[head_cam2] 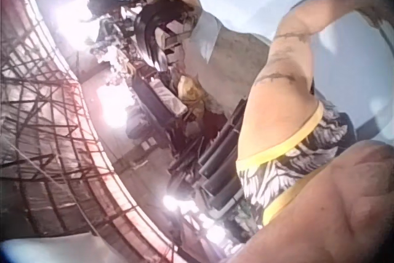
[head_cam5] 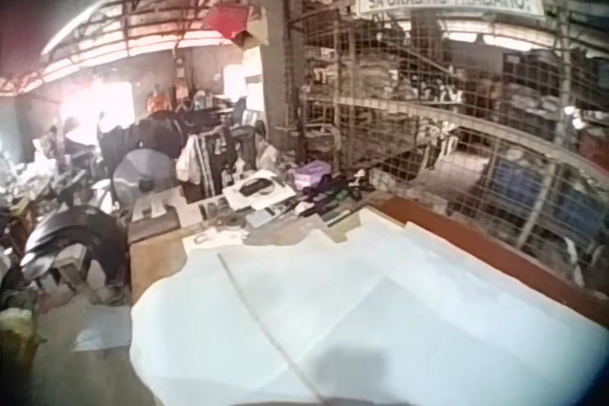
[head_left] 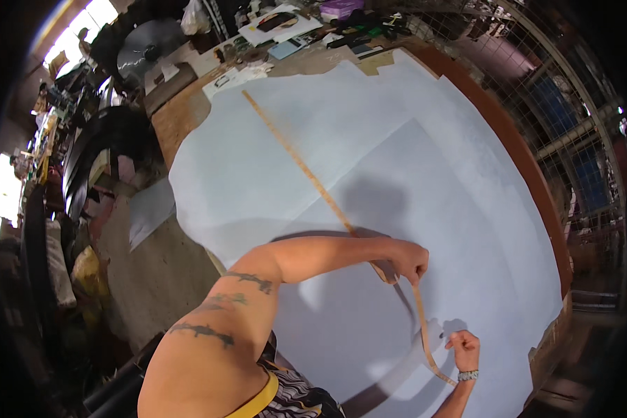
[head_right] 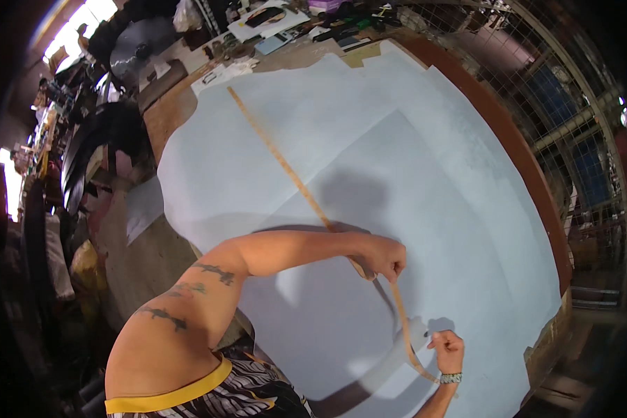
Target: The person lays a leather sheet onto a workbench, sharpens a blade against a sharpening stone, measures the leather sheet with a tape measure, and cuts the sheet using the blade.
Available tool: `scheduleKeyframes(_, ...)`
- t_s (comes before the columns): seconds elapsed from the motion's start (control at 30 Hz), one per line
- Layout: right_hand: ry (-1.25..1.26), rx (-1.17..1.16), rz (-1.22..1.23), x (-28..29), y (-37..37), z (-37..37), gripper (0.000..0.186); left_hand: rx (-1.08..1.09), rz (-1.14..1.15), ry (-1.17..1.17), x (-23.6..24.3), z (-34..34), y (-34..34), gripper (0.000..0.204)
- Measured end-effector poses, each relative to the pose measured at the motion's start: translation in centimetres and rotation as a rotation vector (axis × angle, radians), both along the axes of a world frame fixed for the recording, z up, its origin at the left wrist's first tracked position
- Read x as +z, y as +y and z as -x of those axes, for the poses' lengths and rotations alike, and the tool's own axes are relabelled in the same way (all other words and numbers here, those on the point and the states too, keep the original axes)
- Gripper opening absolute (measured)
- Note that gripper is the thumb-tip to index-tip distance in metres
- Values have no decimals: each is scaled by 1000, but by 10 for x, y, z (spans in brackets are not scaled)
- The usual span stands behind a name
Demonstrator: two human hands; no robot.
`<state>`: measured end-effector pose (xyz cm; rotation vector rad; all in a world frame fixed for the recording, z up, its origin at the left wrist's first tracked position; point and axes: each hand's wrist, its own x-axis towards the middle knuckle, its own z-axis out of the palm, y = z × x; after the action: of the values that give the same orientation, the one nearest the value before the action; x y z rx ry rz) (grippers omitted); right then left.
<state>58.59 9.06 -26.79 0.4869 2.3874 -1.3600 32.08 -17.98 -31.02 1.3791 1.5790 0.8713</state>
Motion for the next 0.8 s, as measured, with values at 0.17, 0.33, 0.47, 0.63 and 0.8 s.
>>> scheduleKeyframes(0.17,234,-226,138,28,-85,79,23,132,-57,-111,28,-15,21,25)
scheduleKeyframes(0.33,-70,-140,258,29,-48,82,14,130,10,-144,41,29,19,27)
scheduleKeyframes(0.47,-45,-151,-40,6,64,32,10,152,41,-94,37,115,-59,30)
scheduleKeyframes(0.63,-101,-415,-352,-25,259,-107,12,359,179,21,35,221,-156,24)
scheduleKeyframes(0.8,-288,-452,-545,-42,286,-108,12,493,232,64,28,299,-220,21)
